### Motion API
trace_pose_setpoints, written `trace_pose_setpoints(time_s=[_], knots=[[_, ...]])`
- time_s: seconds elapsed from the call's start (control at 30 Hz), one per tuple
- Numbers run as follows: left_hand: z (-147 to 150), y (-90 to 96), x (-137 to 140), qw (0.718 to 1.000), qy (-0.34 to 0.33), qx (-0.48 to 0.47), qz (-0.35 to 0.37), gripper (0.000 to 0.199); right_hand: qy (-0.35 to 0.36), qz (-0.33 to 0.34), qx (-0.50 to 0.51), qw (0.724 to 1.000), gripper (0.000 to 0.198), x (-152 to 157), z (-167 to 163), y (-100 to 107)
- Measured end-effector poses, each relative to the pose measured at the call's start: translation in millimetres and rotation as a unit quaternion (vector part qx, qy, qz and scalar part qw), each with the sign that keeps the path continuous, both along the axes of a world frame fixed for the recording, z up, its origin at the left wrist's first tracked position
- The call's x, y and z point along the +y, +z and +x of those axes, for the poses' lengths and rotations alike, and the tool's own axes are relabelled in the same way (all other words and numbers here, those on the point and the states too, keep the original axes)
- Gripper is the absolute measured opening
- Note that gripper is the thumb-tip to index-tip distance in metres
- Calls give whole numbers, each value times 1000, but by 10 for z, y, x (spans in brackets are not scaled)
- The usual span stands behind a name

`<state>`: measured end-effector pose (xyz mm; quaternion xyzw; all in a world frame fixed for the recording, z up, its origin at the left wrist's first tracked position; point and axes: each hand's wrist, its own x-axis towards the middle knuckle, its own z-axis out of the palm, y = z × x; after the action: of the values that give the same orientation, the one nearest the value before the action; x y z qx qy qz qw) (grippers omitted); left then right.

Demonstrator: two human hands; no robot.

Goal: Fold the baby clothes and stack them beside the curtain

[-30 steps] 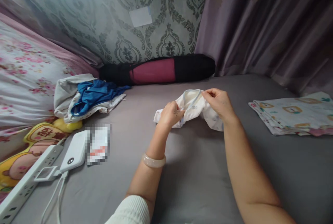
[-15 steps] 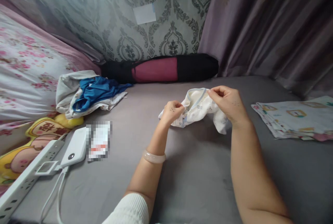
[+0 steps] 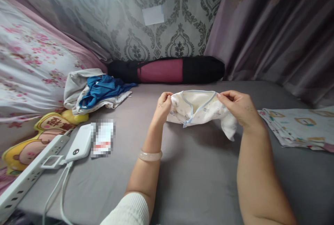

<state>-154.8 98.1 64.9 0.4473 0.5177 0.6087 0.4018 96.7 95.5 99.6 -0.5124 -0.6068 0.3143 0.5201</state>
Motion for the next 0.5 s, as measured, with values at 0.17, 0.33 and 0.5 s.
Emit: trace_pose_setpoints(time_s=[0.17, 0.33, 0.5], knots=[[-41, 123, -98, 994, -84, 43, 46, 24, 6, -3, 0, 1000, 36, -1, 29, -3], [-205, 181, -110, 986, -55, 109, 109, 24, 49, -23, -16, 998, 39, -77, 74, 53], [-382, 468, -157, 961, -16, 237, 146, 23, 133, -65, -71, 986, 43, -196, 129, 246]])
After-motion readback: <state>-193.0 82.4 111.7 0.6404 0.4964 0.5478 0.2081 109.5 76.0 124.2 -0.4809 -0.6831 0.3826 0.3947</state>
